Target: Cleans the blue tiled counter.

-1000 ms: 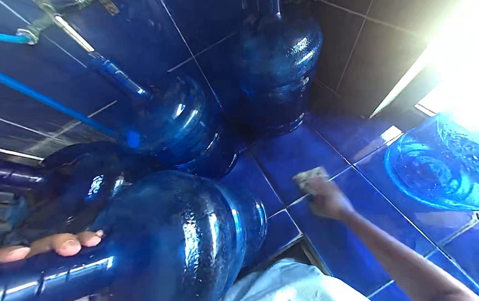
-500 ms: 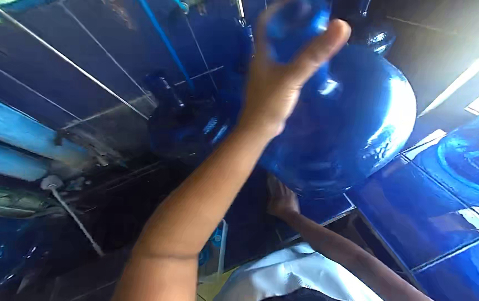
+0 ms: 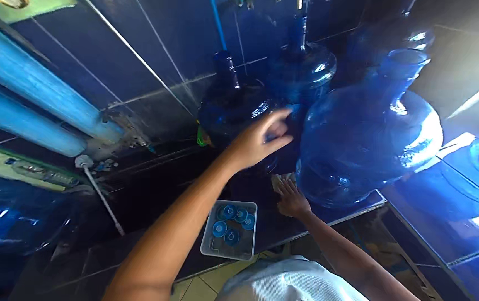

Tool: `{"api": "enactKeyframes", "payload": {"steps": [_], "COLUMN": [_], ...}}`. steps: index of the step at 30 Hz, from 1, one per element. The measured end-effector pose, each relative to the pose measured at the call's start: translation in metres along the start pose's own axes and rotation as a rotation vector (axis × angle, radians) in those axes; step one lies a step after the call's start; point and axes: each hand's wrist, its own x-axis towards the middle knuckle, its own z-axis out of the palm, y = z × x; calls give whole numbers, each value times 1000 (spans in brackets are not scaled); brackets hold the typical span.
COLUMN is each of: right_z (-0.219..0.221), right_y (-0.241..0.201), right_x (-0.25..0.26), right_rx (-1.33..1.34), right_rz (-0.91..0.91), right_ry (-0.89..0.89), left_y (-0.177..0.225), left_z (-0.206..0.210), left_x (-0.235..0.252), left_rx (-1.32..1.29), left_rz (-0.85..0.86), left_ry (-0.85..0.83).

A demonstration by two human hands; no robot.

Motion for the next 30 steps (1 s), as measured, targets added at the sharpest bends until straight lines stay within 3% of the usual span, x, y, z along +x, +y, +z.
{"api": "enactKeyframes", "payload": {"steps": [4, 5, 7, 9, 12, 16, 18, 21, 24, 26, 30], "right_z": [3, 4, 3, 5, 9, 24, 41, 67, 112, 126, 146], "right_y": [-1, -2, -5, -6, -14, -40, -75, -166, -261, -319, -376], "right_x": [3, 2, 2, 2, 3, -3, -14, -37, -43, -33, -2], "right_rx": [-24, -33, -49, -61, -60, -52, -12, 91, 269, 283, 146], "right_rz": [2, 9, 30, 43, 111, 260, 360, 434, 340, 226, -75], "right_ry": [4, 9, 2, 20, 49, 104, 174, 260, 261, 92, -154], "left_y": [-153, -174, -193, -197, -200, -222, -229, -231, -233, -240, -247], "left_z": [3, 14, 41, 63, 69, 43, 8, -36, -49, -36, 20], "left_x": [-197, -233, -280, -299, -302, -303, -303, -290, -263, -244, -227], "left_rx": [277, 297, 199, 63, 90, 61, 9, -80, -89, -29, 77], "left_rz": [-942, -1083, -1196, -1151, -1003, -841, -783, -716, -652, -603, -544], "left_ry": [-127, -161, -195, -167, -214, -232, -197, -210, -314, -394, -518]}}
